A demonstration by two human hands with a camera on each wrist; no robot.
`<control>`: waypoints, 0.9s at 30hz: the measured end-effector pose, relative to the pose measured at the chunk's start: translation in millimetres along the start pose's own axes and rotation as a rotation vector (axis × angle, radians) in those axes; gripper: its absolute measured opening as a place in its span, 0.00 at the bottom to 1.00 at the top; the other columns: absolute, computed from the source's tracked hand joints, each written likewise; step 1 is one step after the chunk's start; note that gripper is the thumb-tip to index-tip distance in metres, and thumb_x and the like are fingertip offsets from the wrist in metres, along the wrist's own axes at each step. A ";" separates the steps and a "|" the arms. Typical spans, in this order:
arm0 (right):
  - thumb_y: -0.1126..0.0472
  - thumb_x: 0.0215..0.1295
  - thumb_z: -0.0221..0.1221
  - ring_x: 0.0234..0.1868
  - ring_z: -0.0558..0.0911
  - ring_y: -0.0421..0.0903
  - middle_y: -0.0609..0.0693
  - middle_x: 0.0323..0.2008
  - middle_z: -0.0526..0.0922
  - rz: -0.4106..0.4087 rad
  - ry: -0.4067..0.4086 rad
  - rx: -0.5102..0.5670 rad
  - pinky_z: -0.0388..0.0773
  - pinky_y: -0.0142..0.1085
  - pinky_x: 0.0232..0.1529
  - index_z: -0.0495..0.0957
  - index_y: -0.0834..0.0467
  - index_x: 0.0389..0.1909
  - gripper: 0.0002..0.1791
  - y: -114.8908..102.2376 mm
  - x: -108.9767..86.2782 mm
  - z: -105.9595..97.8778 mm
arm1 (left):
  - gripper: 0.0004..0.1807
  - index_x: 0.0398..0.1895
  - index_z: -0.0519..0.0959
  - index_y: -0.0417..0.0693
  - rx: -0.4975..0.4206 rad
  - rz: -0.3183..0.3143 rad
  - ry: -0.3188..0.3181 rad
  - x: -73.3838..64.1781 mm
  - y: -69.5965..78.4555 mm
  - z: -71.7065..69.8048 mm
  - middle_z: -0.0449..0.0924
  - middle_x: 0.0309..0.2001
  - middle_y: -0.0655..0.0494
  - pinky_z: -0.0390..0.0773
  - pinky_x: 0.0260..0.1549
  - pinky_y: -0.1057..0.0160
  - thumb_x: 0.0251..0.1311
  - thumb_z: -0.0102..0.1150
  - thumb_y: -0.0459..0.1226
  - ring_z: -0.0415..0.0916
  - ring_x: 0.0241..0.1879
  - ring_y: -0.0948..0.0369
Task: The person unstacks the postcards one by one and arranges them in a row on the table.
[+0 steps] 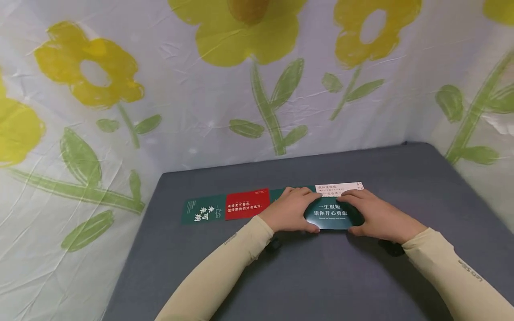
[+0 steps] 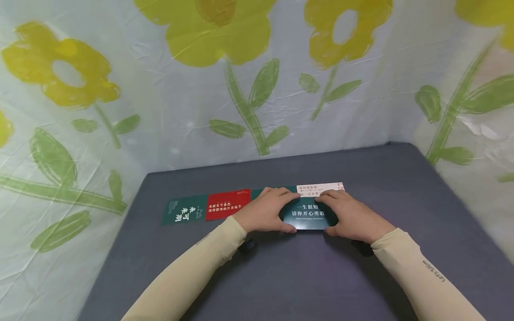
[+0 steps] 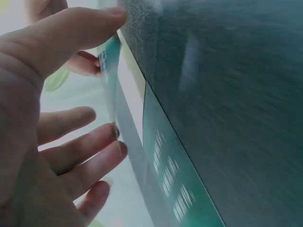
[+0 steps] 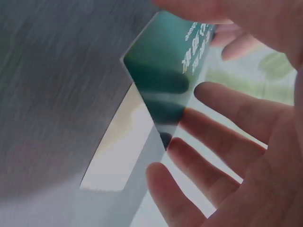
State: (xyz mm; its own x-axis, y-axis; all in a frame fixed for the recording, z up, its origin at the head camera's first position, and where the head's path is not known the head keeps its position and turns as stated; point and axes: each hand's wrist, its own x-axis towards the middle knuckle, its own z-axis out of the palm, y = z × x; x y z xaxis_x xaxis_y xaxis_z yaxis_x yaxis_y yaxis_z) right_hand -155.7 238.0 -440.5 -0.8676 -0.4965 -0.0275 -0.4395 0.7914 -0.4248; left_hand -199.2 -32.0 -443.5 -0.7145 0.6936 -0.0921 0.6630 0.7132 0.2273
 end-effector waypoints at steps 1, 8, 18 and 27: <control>0.55 0.56 0.81 0.74 0.72 0.63 0.59 0.73 0.75 0.011 -0.008 0.004 0.79 0.61 0.65 0.76 0.58 0.73 0.43 6.5 -2.1 -4.1 | 0.52 0.82 0.69 0.56 0.001 0.008 0.000 8.9 3.1 0.0 0.77 0.71 0.59 0.67 0.74 0.52 0.56 0.75 0.63 0.73 0.70 0.62; 0.58 0.59 0.78 0.74 0.68 0.67 0.64 0.76 0.70 0.084 -0.022 0.011 0.78 0.64 0.63 0.72 0.60 0.76 0.44 52.0 -8.1 -26.4 | 0.56 0.85 0.63 0.57 0.023 0.009 0.021 68.1 24.6 1.9 0.75 0.74 0.60 0.64 0.70 0.53 0.58 0.74 0.66 0.72 0.72 0.63; 0.65 0.56 0.76 0.76 0.59 0.73 0.69 0.78 0.64 0.164 -0.034 0.020 0.74 0.70 0.62 0.61 0.64 0.82 0.53 101.2 -10.0 -49.7 | 0.57 0.86 0.60 0.59 -0.021 -0.024 0.011 126.5 52.4 4.5 0.72 0.77 0.62 0.63 0.68 0.56 0.58 0.73 0.67 0.71 0.74 0.64; 0.69 0.55 0.75 0.77 0.57 0.77 0.70 0.80 0.62 0.226 -0.086 0.093 0.71 0.71 0.64 0.45 0.64 0.87 0.64 121.9 -11.2 -53.4 | 0.57 0.87 0.60 0.58 -0.018 -0.058 -0.019 145.1 67.3 8.7 0.71 0.78 0.63 0.64 0.66 0.58 0.59 0.73 0.67 0.72 0.74 0.64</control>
State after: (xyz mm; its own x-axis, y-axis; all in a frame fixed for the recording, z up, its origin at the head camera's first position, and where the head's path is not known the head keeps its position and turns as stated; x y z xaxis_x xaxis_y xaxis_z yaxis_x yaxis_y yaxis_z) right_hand -212.0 359.2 -443.6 -0.9167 -0.3420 -0.2065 -0.2094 0.8515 -0.4807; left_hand -256.3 117.6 -450.0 -0.7471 0.6532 -0.1235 0.6166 0.7503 0.2385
